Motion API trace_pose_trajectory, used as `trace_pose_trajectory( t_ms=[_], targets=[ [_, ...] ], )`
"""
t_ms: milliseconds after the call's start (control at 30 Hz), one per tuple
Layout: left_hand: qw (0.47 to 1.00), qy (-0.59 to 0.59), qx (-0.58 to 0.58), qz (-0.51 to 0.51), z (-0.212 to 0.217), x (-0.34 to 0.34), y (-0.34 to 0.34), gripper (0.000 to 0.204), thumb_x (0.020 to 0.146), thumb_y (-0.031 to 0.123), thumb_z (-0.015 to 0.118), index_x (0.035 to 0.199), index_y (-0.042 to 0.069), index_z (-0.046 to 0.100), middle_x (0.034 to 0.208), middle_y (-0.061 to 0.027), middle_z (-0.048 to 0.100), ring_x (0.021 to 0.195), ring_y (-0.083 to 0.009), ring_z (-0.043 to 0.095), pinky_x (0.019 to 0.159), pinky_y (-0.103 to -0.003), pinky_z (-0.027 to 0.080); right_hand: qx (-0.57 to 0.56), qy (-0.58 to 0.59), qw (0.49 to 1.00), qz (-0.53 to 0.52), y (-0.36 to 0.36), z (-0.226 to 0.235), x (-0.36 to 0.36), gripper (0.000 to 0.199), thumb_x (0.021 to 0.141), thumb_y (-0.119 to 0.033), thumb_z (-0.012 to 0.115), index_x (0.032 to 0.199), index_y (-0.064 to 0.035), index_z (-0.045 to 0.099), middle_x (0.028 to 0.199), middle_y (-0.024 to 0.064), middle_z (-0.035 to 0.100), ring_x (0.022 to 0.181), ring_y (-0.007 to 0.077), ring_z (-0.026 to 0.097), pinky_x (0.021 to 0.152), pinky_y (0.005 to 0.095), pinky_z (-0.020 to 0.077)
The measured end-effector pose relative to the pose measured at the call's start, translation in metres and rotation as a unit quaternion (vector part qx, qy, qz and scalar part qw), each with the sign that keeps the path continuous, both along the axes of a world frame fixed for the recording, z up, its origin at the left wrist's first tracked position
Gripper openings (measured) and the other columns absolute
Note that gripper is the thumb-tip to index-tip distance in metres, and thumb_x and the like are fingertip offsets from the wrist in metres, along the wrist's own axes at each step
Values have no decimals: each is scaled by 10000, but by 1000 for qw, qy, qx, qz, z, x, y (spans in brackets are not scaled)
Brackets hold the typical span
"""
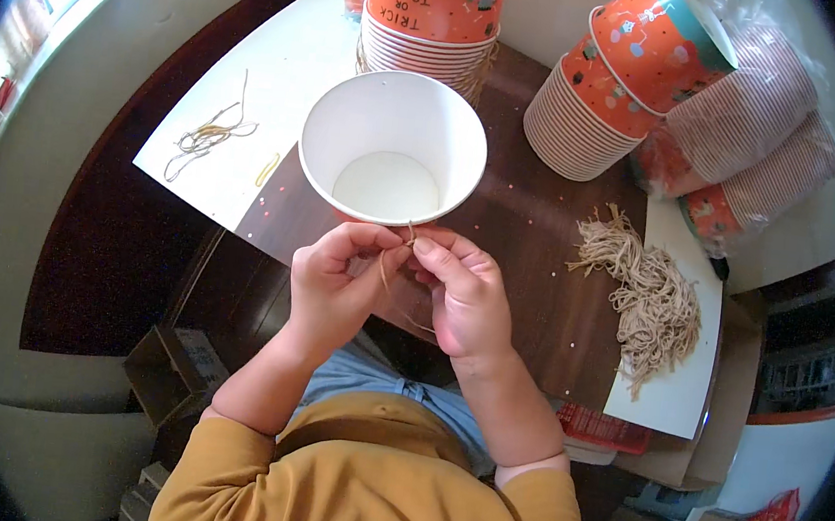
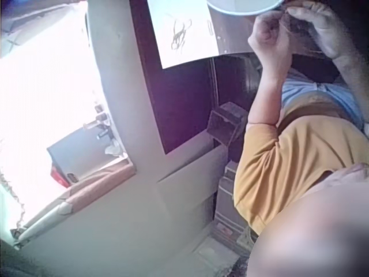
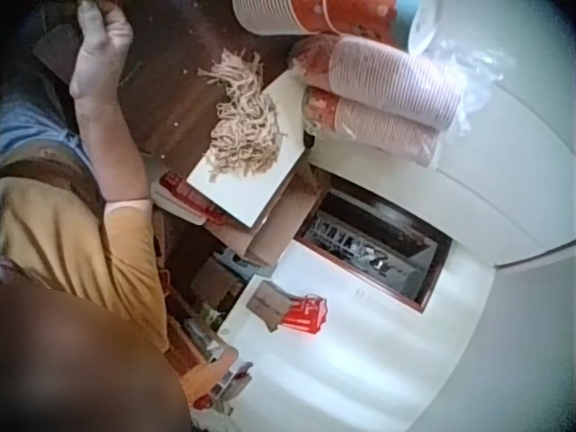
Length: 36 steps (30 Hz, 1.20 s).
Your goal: Attaching handles to paper buckets using thin strings.
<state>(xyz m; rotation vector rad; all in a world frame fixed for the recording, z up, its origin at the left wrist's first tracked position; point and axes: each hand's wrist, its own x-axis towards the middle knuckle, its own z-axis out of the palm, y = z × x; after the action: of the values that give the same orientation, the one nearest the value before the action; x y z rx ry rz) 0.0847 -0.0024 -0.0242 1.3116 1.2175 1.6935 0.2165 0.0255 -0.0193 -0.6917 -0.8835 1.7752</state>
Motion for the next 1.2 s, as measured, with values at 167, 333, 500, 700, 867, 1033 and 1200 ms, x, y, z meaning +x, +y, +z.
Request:
trace_pose_trajectory(
  t_ms=[167, 333, 500, 700, 867, 1033, 1200],
  targets=[
    [973, 203, 71, 82, 6, -1, -2, 134, 748, -12, 726, 866, 15, 667, 791, -94, 679, 702, -174, 648, 671, -273, 516, -37, 1, 999, 11, -1, 0, 2, 192, 907, -135, 600, 1021, 6, 664, 966, 50, 677, 871, 96, 596, 846, 240, 452],
    [901, 354, 217, 125, 4, -6, 0, 225, 686, -52, 707, 901, 2, 666, 817, -94, 662, 714, -239, 627, 660, -329, 498, -44, 8, 999, -20, -11, 8, -1, 191, 902, -131, 607, 1033, -7, 670, 884, 20, 674, 734, 59, 533, 705, 208, 423],
    [850, 433, 284, 99, 1, -13, 3, 321, 661, 4, 719, 973, -8, 644, 888, -96, 619, 749, -232, 606, 671, -357, 483, -68, -8, 997, -27, -13, 9, 0, 189, 899, -161, 621, 1002, -14, 676, 867, 12, 667, 716, 63, 523, 690, 209, 417],
    [824, 464, 321, 46, 11, -21, 10, 246, 662, 18, 714, 889, 0, 623, 837, -78, 611, 719, -216, 601, 675, -359, 490, -108, 4, 994, 15, -1, 0, 2, 174, 903, -189, 616, 955, -33, 671, 833, 5, 654, 707, 67, 531, 674, 211, 411],
    [829, 467, 297, 83, 12, -24, 7, 207, 682, 20, 706, 863, 10, 606, 777, -64, 612, 679, -205, 601, 663, -351, 488, -79, -9, 996, 40, 6, -6, 4, 164, 913, -186, 603, 946, -35, 657, 807, 4, 637, 703, 72, 519, 675, 222, 411],
    [883, 415, 217, 28, 16, -29, 0, 191, 689, 2, 692, 857, 19, 603, 775, -93, 626, 680, -268, 599, 666, -358, 489, -79, -36, 996, 15, 3, 6, 1, 171, 933, -196, 573, 961, -37, 628, 848, 15, 626, 713, 94, 496, 684, 238, 417],
    [920, 364, 145, 23, 26, -28, -12, 212, 681, -27, 689, 872, 28, 613, 770, -89, 639, 672, -258, 608, 617, -329, 494, -70, -73, 995, 28, 13, 4, 11, 191, 947, -222, 553, 993, -43, 604, 867, 16, 618, 717, 110, 511, 685, 247, 420]
  ],
)
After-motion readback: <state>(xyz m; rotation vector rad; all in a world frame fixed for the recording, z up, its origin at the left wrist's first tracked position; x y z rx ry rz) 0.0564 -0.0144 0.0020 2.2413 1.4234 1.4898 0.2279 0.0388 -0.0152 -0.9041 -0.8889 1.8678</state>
